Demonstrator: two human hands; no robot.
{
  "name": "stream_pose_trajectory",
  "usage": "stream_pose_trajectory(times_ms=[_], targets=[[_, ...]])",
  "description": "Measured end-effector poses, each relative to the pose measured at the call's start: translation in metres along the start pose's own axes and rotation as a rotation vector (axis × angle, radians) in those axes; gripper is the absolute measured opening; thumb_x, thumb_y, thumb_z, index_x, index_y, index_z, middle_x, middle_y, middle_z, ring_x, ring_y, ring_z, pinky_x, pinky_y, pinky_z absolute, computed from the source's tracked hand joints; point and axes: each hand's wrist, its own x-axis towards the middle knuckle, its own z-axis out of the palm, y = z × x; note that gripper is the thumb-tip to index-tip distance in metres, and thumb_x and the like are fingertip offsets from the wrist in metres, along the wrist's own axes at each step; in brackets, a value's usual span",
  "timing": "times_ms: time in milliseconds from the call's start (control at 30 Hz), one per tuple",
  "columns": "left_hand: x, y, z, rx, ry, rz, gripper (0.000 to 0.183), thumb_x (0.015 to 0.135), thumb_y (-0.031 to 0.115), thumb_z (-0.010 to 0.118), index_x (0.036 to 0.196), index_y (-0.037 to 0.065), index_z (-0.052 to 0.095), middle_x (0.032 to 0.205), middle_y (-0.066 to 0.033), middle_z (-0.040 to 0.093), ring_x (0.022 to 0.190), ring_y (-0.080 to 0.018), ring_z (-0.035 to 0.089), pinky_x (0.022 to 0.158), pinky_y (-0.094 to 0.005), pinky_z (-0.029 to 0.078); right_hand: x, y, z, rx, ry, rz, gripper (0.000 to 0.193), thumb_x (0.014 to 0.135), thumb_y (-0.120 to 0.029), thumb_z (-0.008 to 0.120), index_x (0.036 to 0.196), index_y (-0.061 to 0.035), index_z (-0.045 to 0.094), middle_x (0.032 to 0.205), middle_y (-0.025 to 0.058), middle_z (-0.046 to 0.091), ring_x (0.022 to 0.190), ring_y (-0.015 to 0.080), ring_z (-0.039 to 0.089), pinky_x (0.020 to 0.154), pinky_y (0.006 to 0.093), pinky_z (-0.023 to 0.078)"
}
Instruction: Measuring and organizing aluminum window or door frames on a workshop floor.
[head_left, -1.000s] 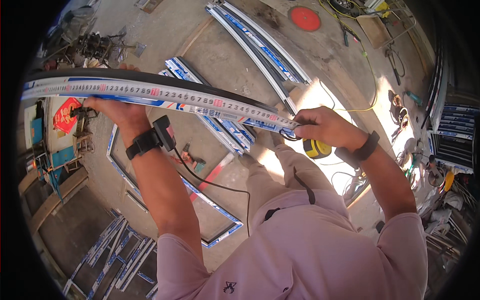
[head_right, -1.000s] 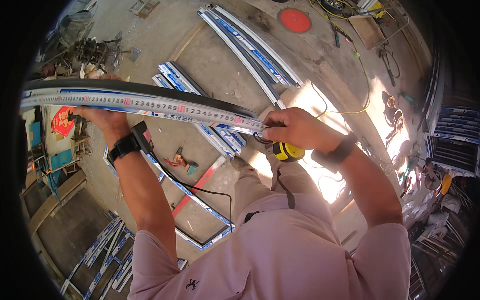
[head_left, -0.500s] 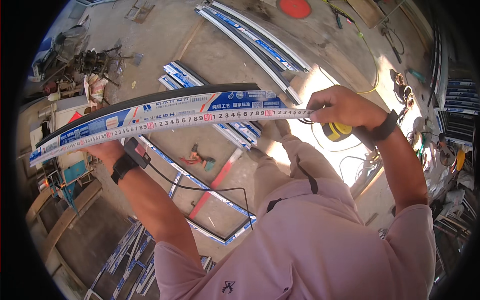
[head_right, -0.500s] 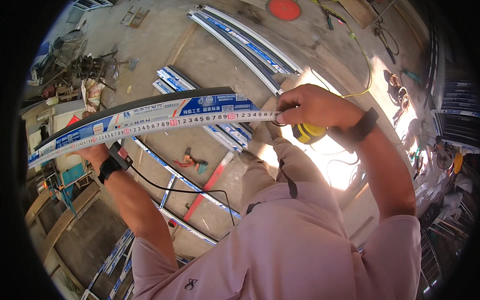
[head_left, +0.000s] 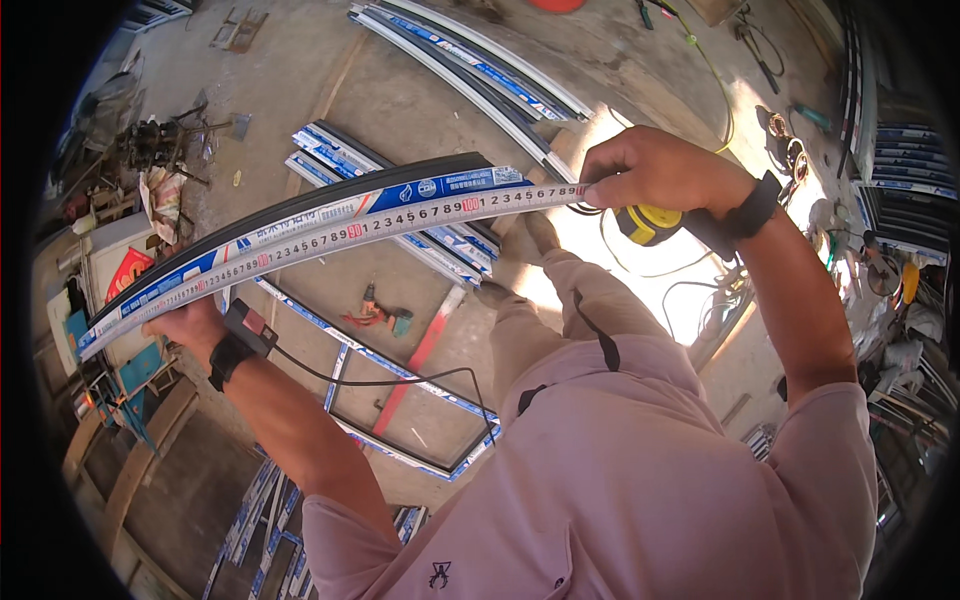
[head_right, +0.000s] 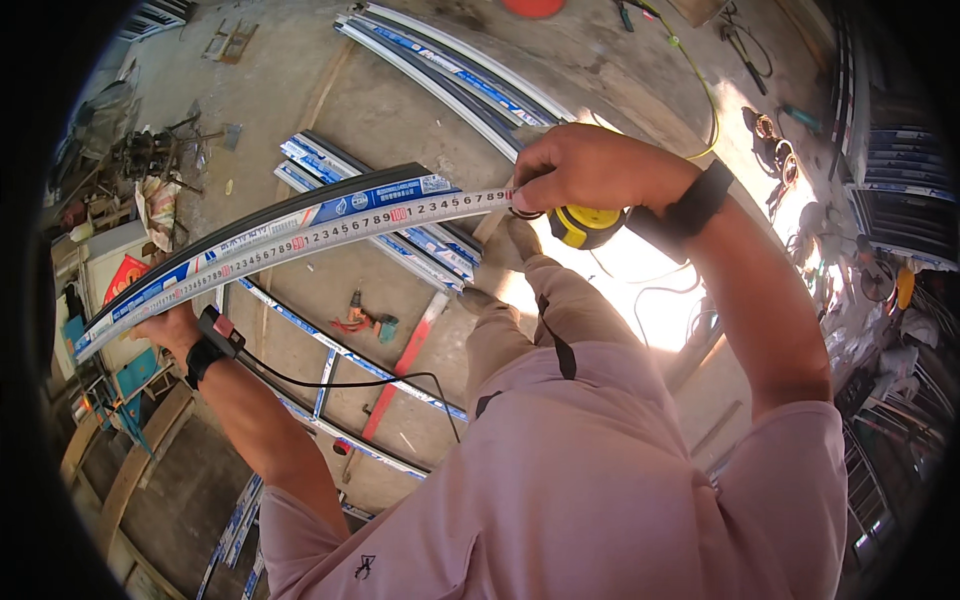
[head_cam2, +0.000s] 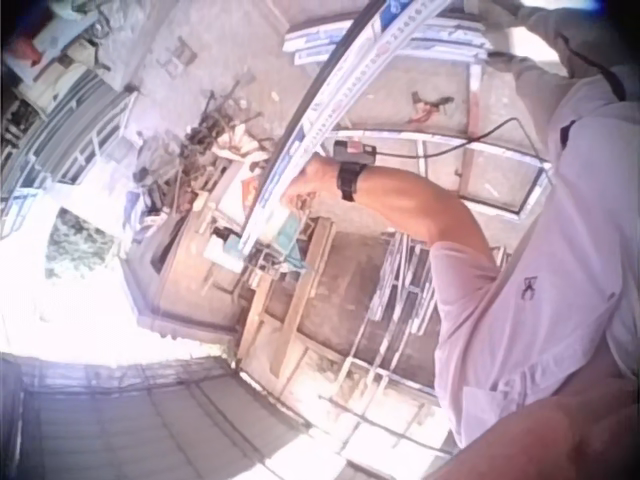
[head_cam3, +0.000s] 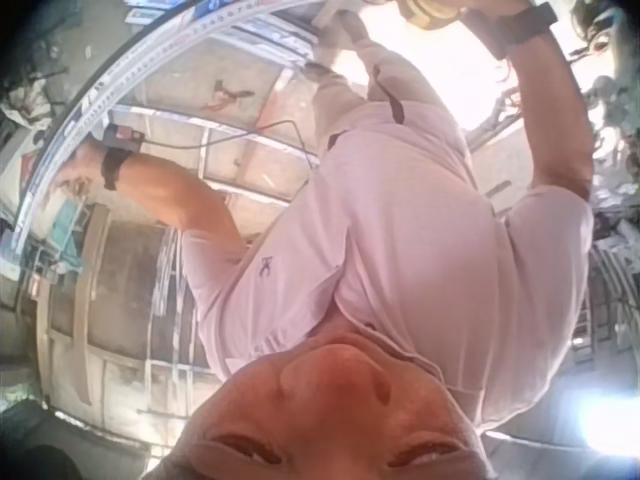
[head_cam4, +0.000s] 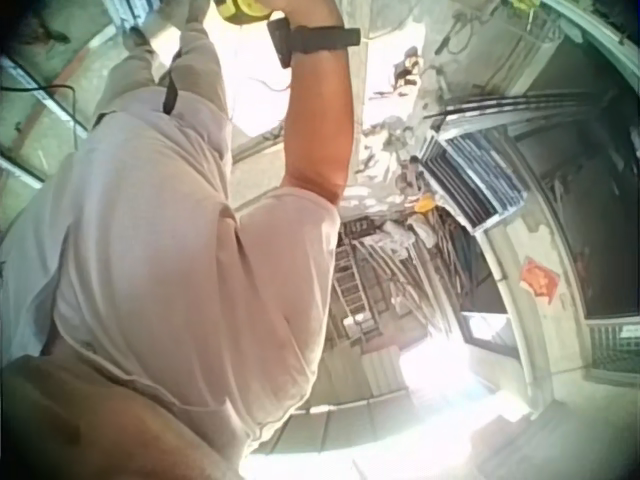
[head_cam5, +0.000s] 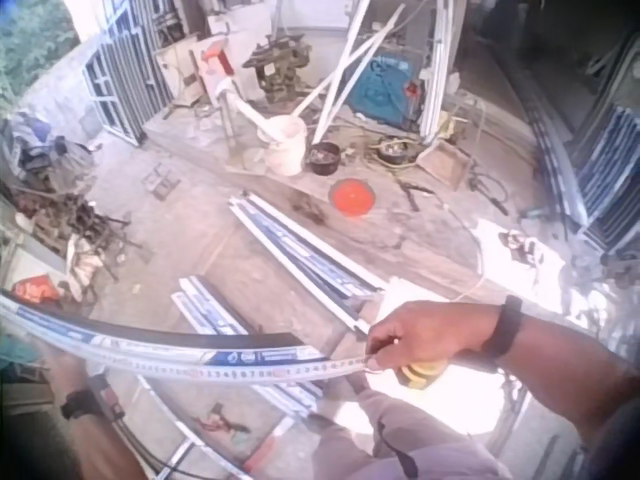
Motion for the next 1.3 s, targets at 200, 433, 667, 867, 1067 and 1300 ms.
stream_pose_trajectory(times_ms=[200, 433, 667, 867, 1067, 1300], targets=[[-0.013, -0.031, 0.006, 0.777, -0.257, 0.481, 0.040, 0.077, -0.010, 0.067, 0.112, -0.018, 0.050, 0.106, -0.0252, 0.062, 0.092, -0.0259, 0.064, 0.085, -0.0361, 0.054, -0.002, 0.004, -0.008, 0.034, 0.014, 0.041, 0.030, 0.084, -0.029, 0.063, 0.091, -0.0002, 0.068, 0.072, 0.0041, 0.062, 0.069, 0.0113, 0.055, 0.065, 0.0285, 0.043], [0.005, -0.031, -0.012, 0.863, -0.283, 0.581, 0.070, 0.092, 0.055, 0.030, 0.110, -0.009, 0.052, 0.103, -0.0324, 0.058, 0.093, -0.0438, 0.060, 0.087, -0.0567, 0.051, 0.000, -0.003, -0.010, -0.029, -0.005, -0.020, 0.032, 0.087, -0.030, 0.060, 0.089, 0.0003, 0.068, 0.065, 0.0058, 0.057, 0.063, 0.0132, 0.050, 0.062, 0.0295, 0.040], [-0.009, -0.025, 0.032, 0.062, 0.221, -0.093, 0.048, 0.093, 0.049, 0.041, 0.092, 0.003, 0.056, 0.100, -0.0166, 0.062, 0.093, -0.0315, 0.061, 0.086, -0.0551, 0.051, -0.003, -0.002, -0.014, -0.119, 0.019, -0.046, 0.032, 0.088, -0.031, 0.058, 0.089, 0.0000, 0.068, 0.063, 0.0074, 0.055, 0.061, 0.0150, 0.048, 0.060, 0.0305, 0.039], [-0.020, -0.022, 0.053, -0.013, 0.397, -0.125, 0.046, 0.092, 0.049, 0.042, 0.096, 0.006, 0.058, 0.105, -0.0176, 0.063, 0.098, -0.0335, 0.061, 0.090, -0.0602, 0.047, 0.000, -0.002, -0.013, -0.175, 0.052, -0.139, 0.033, 0.088, -0.031, 0.057, 0.089, 0.0005, 0.067, 0.066, 0.0127, 0.057, 0.062, 0.0212, 0.052, 0.062, 0.0333, 0.041], [-0.006, -0.025, 0.029, -0.012, 0.346, -0.099, 0.057, 0.091, 0.050, 0.040, 0.106, -0.004, 0.054, 0.107, -0.0281, 0.058, 0.094, -0.0408, 0.060, 0.085, -0.0583, 0.051, 0.003, -0.004, -0.013, -0.203, 0.071, -0.156, 0.035, 0.088, -0.032, 0.056, 0.088, 0.0006, 0.067, 0.068, 0.0151, 0.058, 0.064, 0.0246, 0.055, 0.064, 0.0349, 0.042], [-0.008, -0.025, 0.032, -0.012, 0.345, -0.074, 0.047, 0.089, 0.047, 0.043, 0.098, 0.002, 0.057, 0.104, -0.0205, 0.060, 0.094, -0.0368, 0.060, 0.088, -0.0599, 0.048, 0.006, -0.006, -0.013, -0.234, 0.066, -0.138, 0.034, 0.088, -0.032, 0.056, 0.087, -0.0001, 0.068, 0.068, 0.0156, 0.059, 0.065, 0.0265, 0.055, 0.064, 0.0360, 0.043]])
